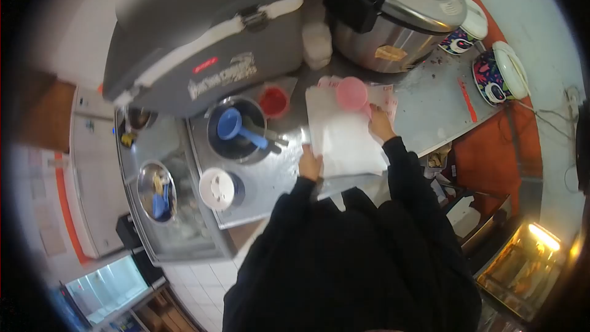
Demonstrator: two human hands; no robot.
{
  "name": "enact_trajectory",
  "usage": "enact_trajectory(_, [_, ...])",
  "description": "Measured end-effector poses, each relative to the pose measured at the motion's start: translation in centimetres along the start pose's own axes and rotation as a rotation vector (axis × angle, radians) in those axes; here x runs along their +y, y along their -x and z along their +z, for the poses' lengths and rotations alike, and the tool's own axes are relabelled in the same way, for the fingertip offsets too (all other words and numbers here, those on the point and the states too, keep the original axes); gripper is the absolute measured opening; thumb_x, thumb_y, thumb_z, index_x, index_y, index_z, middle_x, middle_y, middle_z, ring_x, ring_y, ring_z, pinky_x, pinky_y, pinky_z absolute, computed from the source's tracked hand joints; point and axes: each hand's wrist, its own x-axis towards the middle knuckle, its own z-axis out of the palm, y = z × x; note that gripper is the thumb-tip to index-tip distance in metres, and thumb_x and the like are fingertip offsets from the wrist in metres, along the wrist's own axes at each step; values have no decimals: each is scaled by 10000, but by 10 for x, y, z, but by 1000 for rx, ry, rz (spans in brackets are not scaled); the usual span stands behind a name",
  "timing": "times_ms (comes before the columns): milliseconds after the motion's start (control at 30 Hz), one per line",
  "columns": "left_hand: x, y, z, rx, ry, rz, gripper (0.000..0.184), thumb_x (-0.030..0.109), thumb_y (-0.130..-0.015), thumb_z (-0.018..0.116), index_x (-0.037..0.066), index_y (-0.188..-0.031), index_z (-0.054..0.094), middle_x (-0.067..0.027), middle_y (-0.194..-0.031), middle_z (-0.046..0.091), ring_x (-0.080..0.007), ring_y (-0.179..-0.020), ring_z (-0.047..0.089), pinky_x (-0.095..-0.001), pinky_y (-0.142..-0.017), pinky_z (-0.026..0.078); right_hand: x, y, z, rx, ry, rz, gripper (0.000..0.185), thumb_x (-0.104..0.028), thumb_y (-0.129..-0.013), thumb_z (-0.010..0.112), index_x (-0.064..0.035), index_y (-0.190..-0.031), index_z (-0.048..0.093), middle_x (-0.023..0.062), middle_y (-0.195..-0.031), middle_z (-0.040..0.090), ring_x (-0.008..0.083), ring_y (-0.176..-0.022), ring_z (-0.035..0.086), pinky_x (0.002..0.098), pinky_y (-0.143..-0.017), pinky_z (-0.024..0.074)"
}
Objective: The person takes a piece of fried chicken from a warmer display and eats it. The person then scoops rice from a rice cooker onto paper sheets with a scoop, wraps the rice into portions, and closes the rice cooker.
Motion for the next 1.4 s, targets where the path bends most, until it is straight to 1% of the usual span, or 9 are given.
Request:
enact_trajectory(233, [22, 33, -2, 280, -90, 247, 452, 179, -729, 598, -7, -1078, 378, -222, -879, 538, -356, -847, 530, -407, -731, 412, 7, 11, -140, -102, -424, 109, 335, -191, -645, 601, -64, -951, 556, 188, -841, 582, 351, -814, 550, 369, -671, 454])
enact_trajectory(333, [90, 0, -70, 267, 209, 307, 319, 166, -768, 564, -18, -1008, 463, -159, -926, 534, -265, -864, 509, -334, -775, 392, 33, -28, -213, 621, -336, -338, 276, -102, -694, 625, -79, -965, 584, 115, -834, 607, 264, -782, 593, 319, -656, 464])
enact_trajectory(367, [122, -15, -94, 214, 364, 358, 271, 150, -783, 547, -21, -982, 483, -144, -942, 533, -248, -858, 506, -319, -776, 389, 60, -47, -214, 554, -860, -127, 194, -60, -783, 564, 19, -959, 541, 92, -875, 566, 143, -756, 545, 252, -653, 446])
enact_trajectory(433, [189, -46, -134, 184, 258, 664, 227, 119, -802, 518, -18, -981, 496, -125, -970, 534, -229, -883, 502, -307, -784, 386, 48, -73, -283, 747, -315, -346, 233, -75, -765, 602, 7, -972, 534, 70, -884, 553, 145, -767, 539, 226, -668, 433])
enact_trajectory(567, [298, -133, -147, 274, 289, 971, 398, 188, -844, 472, -3, -1181, 384, -150, -1158, 449, -245, -1088, 420, -309, -913, 307, 103, -142, -272, 368, -610, -344, 381, -90, -731, 634, -10, -1082, 509, 103, -1011, 570, 179, -865, 571, 301, -762, 447])
enact_trajectory(633, [336, -170, -149, 207, 215, 971, 467, 239, -858, 449, 0, -1238, 318, -159, -1231, 385, -252, -1146, 363, -309, -957, 255, 103, -158, -259, 499, -463, -404, 358, -87, -824, 481, -5, -1169, 428, 124, -1106, 530, 208, -981, 537, 324, -860, 423])
enact_trajectory(833, [378, -223, -165, -287, 447, 715, 670, 284, -694, 624, 75, -1256, 326, -86, -968, 558, -164, -939, 494, -263, -860, 325, 100, -161, -280, 417, -386, -489, 408, -245, -657, 580, -121, -1043, 540, 96, -1205, 458, 292, -1112, 415, 443, -864, 369])
enact_trajectory(1067, [401, -207, -161, -161, 369, 648, 766, 286, -704, 646, 56, -1291, 211, -88, -854, 575, -152, -815, 529, -260, -791, 366, 105, -164, -277, 636, -347, -694, 180, -151, -617, 547, -83, -515, 415, 63, -1121, 536, 198, -1089, 466, 437, -940, 293])
enact_trajectory(1400, [491, -239, -230, -84, -16, 1024, 580, 301, -811, 519, 86, -1291, 274, -92, -971, 542, -149, -869, 505, -280, -775, 386, 101, -175, -338, 798, -265, -757, 155, -185, -600, 627, -112, -534, 508, 79, -1092, 561, 227, -1076, 493, 376, -928, 350])
